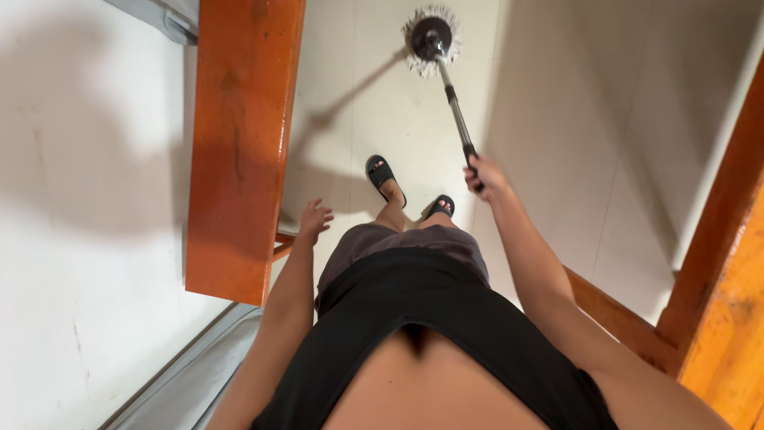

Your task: The person mops the floor with a long-handled mop, moving across the room and through a doorway, then dips the mop into a bucket on the ground.

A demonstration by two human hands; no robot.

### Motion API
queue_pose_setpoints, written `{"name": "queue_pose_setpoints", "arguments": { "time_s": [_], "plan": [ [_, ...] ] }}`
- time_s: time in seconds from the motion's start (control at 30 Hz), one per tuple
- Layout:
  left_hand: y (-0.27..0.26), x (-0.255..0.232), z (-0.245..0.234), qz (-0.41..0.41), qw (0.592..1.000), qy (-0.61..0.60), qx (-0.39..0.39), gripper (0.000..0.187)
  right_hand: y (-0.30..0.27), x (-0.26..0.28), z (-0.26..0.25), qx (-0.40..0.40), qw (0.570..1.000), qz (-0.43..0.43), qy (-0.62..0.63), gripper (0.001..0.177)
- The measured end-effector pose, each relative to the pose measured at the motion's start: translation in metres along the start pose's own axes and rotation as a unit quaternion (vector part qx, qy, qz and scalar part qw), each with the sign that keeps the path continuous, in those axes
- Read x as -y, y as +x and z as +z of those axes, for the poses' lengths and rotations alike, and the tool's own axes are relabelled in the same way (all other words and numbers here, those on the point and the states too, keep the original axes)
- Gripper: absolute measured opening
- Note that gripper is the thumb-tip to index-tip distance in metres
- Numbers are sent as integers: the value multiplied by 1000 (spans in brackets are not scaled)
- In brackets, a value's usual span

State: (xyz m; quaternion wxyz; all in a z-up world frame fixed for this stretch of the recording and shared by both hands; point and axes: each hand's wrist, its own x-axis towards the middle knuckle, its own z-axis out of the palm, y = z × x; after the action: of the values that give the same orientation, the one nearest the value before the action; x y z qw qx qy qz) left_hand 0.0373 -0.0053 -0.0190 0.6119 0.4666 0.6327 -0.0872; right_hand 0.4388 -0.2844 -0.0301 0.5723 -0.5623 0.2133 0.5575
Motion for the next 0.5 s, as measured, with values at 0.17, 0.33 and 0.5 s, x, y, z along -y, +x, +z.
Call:
{"name": "queue_pose_setpoints", "arguments": {
  "time_s": [0.17, 0.33, 0.5],
  "plan": [
    [22, -21, 56, 49, 996, -17, 74, 56, -127, -42, -54, -60, 997, 46, 11, 20],
    [30, -45, 129, 131, 983, 4, 132, 51, -156, -53, -64, -95, 993, -7, -65, 20],
    [-11, -70, 180, 158, 967, 77, 186, 50, -54, -31, -63, -51, 986, -117, -109, 17]
  ]
}}
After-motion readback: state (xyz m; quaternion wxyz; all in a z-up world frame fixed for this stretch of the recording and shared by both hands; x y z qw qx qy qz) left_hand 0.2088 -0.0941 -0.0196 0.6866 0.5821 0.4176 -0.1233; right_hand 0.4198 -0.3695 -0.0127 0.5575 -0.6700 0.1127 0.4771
